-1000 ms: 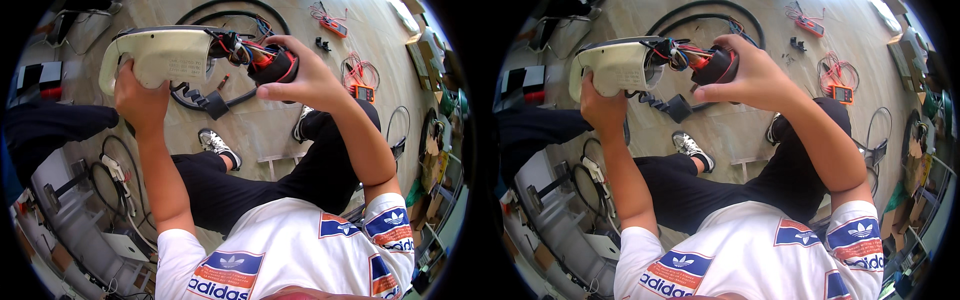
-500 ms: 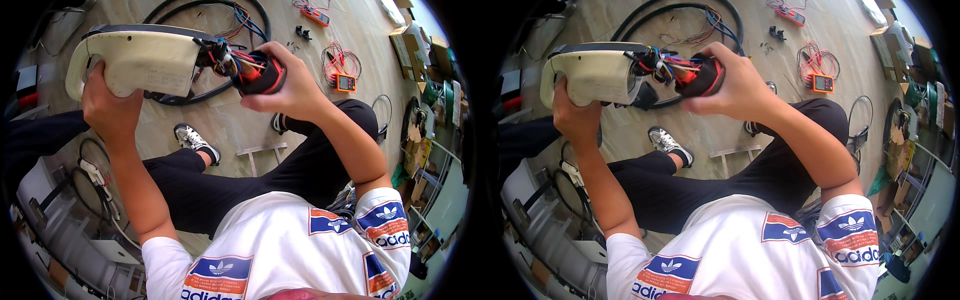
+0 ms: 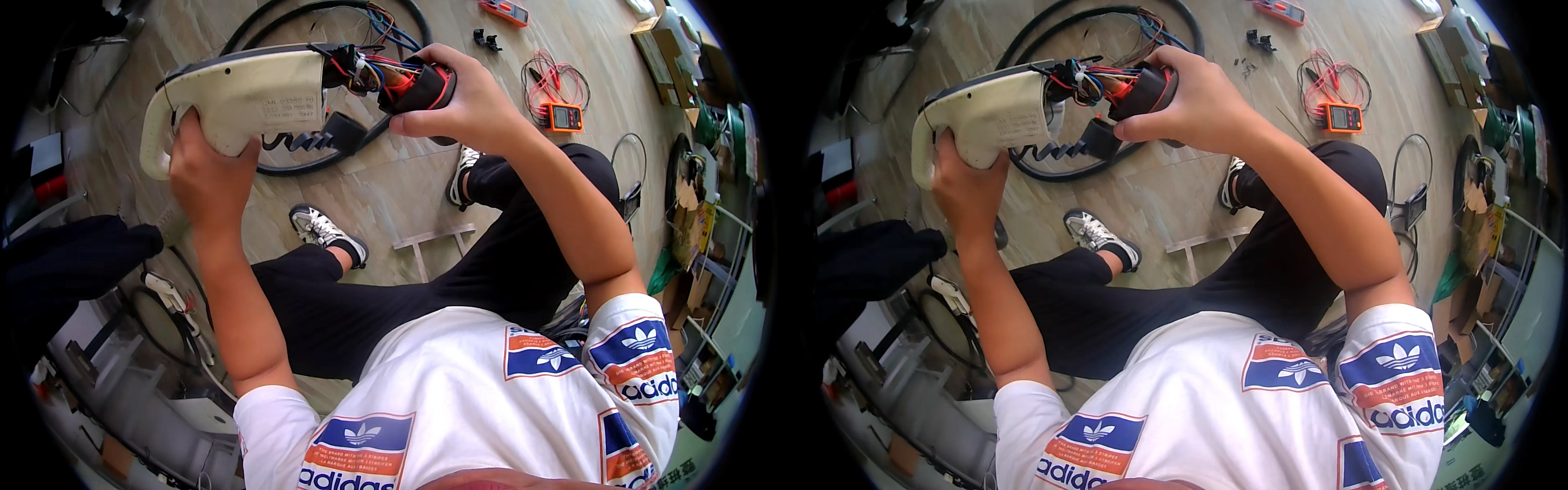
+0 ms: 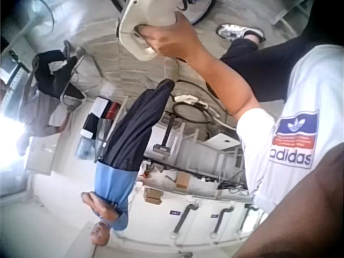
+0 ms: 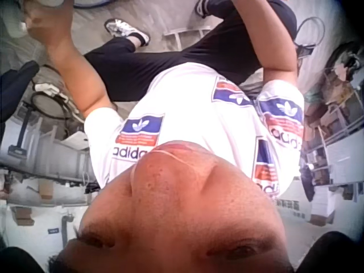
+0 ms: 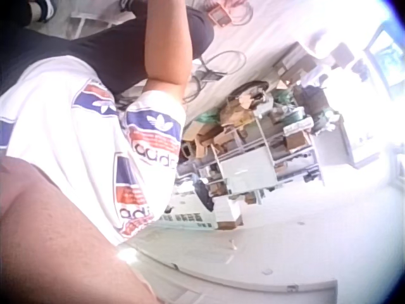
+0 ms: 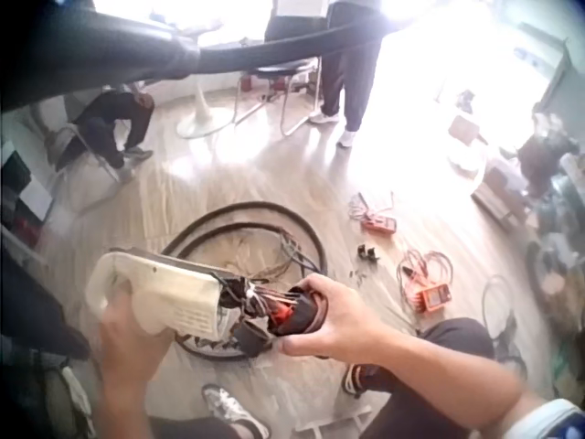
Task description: The person manipulates a white plastic handle containing colored wires and a black connector by hand while sitting on a tiled floor.
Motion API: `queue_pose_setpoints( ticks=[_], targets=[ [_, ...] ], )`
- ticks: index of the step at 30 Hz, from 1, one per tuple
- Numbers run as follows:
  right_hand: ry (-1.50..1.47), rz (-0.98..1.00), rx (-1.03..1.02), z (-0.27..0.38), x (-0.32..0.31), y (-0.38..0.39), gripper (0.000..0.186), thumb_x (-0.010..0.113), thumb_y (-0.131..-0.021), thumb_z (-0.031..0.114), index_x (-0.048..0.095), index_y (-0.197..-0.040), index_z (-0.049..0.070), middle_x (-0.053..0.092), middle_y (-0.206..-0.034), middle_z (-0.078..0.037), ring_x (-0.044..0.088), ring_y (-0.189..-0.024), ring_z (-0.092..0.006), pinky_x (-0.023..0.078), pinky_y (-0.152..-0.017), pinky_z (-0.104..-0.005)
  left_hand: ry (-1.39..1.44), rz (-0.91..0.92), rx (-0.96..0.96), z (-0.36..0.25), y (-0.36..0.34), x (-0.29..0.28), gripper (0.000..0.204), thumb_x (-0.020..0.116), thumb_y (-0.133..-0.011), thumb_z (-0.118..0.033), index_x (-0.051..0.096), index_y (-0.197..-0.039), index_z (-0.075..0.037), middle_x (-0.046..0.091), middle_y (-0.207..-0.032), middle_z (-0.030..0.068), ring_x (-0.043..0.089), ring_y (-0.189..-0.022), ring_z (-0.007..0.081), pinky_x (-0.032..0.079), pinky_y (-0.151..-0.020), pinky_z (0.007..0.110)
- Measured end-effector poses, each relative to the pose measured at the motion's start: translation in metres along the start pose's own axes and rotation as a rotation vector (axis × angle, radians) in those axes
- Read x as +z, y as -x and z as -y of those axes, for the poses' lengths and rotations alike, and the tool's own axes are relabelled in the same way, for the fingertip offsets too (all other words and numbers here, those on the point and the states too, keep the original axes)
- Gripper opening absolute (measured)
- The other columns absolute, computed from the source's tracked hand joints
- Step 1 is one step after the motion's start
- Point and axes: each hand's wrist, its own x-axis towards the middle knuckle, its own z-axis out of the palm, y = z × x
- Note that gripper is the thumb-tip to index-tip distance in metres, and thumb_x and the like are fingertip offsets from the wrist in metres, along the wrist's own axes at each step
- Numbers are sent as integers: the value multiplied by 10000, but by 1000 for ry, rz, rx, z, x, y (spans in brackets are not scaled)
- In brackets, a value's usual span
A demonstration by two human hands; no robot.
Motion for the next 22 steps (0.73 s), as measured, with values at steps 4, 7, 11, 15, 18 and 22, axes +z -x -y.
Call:
queue_pose_setpoints(
  ticks=[4, 7, 11, 15, 18, 22],
  targets=[
    [29, -42, -5, -1, -4, 3, 709, 884, -591, 354, 609, -1129, -18, 663, -897, -91, 635, -790, -164, 512, -738, -280, 34, 145, -53, -6, 1, -8, 739, 896, -585, -202, 567, -1217, -6, 673, -1071, 219, 656, -996, 410, 541, -840, 464],
    [-5, -35, -14, -3, -1, 7, 671, 883, -604, 310, 597, -1122, -5, 637, -869, -52, 604, -782, -136, 496, -745, -255, 35, 73, -19, -7, 6, -9, 741, 900, -579, -211, 569, -1207, 3, 676, -1057, 223, 658, -991, 415, 544, -836, 463],
    [-31, -45, -21, -2, 6, 12, 686, 895, -614, 350, 591, -1117, -3, 628, -842, -45, 604, -765, -123, 497, -701, -258, 17, -77, 44, -3, 8, -4, 722, 902, -573, -215, 584, -1184, 2, 677, -1053, 220, 658, -995, 409, 538, -851, 462],
    [-75, 2, 59, 18, 11, 14, 839, 897, -603, 471, 587, -1176, -58, 670, -907, -126, 656, -809, -196, 535, -729, -313, -56, -209, 115, 8, 3, 2, 714, 904, -570, -218, 597, -1180, -11, 682, -1044, 204, 662, -986, 393, 531, -858, 456],
    [-113, 82, 171, 28, 16, 14, 868, 883, -619, 503, 577, -1180, -84, 676, -943, -157, 663, -854, -220, 535, -765, -321, -78, -247, 142, 12, -4, 4, 670, 878, -612, -173, 599, -1199, -14, 683, -1074, 202, 657, -1003, 401, 528, -857, 456],
    [-156, 65, 112, 18, 35, 10, 902, 866, -631, 535, 565, -1188, -107, 677, -985, -190, 669, -896, -243, 535, -797, -324, -75, -237, 112, 26, -13, 9, 596, 833, -691, -171, 600, -1227, -51, 680, -1127, 195, 647, -1042, 400, 516, -892, 442]
  ],
)
